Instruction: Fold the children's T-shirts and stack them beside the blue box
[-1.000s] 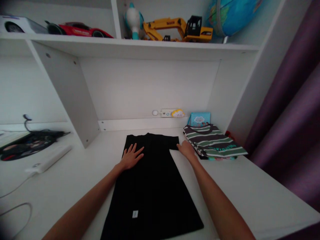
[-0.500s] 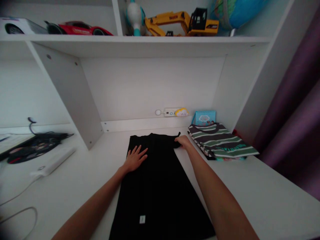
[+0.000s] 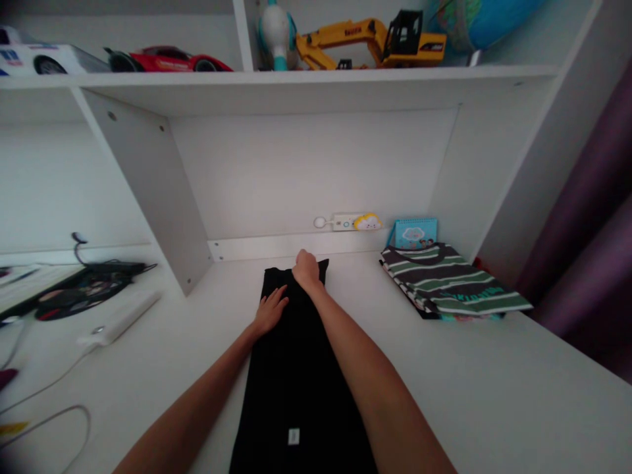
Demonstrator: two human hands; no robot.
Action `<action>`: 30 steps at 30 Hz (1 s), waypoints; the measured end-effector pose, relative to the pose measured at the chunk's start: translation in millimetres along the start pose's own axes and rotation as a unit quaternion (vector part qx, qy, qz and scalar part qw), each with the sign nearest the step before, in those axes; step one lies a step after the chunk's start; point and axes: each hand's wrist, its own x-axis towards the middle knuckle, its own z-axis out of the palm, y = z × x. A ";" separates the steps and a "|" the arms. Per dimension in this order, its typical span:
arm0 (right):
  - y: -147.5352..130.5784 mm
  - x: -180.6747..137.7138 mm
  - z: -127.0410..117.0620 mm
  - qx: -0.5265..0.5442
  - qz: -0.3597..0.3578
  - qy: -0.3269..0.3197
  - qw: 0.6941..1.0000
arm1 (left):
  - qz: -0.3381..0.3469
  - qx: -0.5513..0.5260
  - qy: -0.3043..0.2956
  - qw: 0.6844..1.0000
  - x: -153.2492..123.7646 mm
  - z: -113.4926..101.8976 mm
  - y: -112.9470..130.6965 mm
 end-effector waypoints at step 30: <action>29.3 -267.4 -114.3 0.069 -0.163 -0.381 0.908 | -0.063 -0.225 0.123 0.964 8.0 -9.7 -6.9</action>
